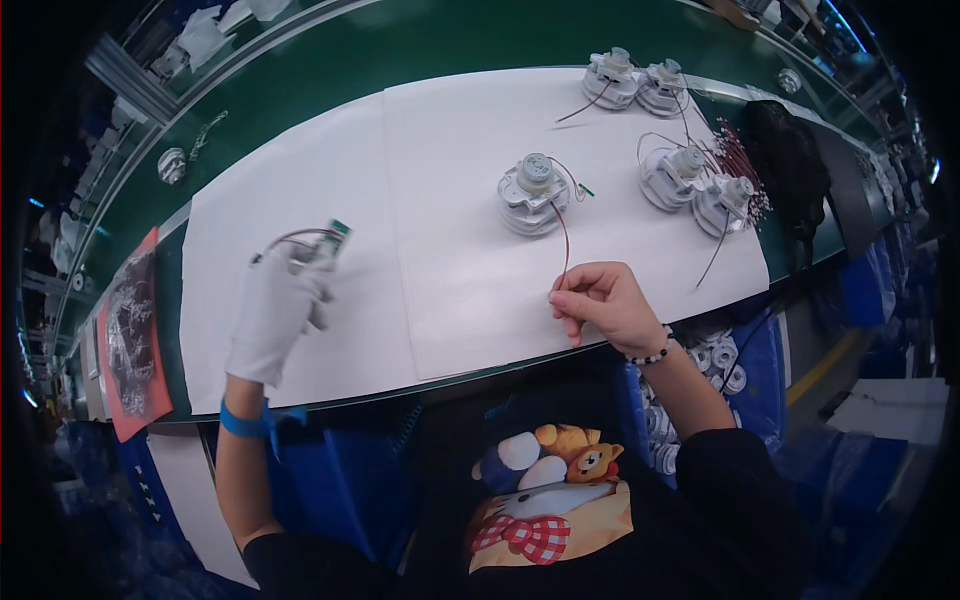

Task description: The person assembles small electronic components on a factory assembly line. They pick up white circular plastic parts and green circuit boards, then connect red and black wires to the components by hand. The person handles the parts one at a time, placing the assembled units on the table.

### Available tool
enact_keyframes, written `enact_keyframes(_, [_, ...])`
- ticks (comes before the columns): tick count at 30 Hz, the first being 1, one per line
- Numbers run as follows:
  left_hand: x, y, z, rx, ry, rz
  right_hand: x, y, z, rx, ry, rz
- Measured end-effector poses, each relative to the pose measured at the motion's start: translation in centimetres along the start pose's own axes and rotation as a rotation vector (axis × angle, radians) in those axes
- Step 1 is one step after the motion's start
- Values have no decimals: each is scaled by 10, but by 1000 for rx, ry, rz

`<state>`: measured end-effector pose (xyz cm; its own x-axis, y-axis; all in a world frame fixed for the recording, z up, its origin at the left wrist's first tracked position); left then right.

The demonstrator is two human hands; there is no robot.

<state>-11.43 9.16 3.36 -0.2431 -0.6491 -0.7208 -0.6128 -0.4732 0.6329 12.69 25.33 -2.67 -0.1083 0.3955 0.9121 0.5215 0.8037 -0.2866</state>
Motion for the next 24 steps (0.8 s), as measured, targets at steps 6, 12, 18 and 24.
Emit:
enact_keyframes(6, [-35,-123,-56,491,116,-299,31,-11,-4,-163,425,-152])
enact_keyframes(12, [-40,-147,-62,585,101,-398,46,-22,-17,-280,730,-537])
enact_keyframes(18, [-47,-142,-64,582,71,-424,45,-22,-17,-313,752,-575])
enact_keyframes(24, [-49,-143,-69,604,34,-485,46,-25,-17,-344,764,-572])
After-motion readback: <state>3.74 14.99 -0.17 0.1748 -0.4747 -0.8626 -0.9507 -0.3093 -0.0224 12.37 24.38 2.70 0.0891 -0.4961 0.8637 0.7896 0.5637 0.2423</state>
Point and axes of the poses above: each hand's wrist, its own z-axis towards the middle knuckle, its own y-axis out of the back of the hand, x = y × z, the point moved 10 cm from there along z, towards the middle knuckle, and after that the axes turned 3 degrees about -x, right-handed, at the moved point
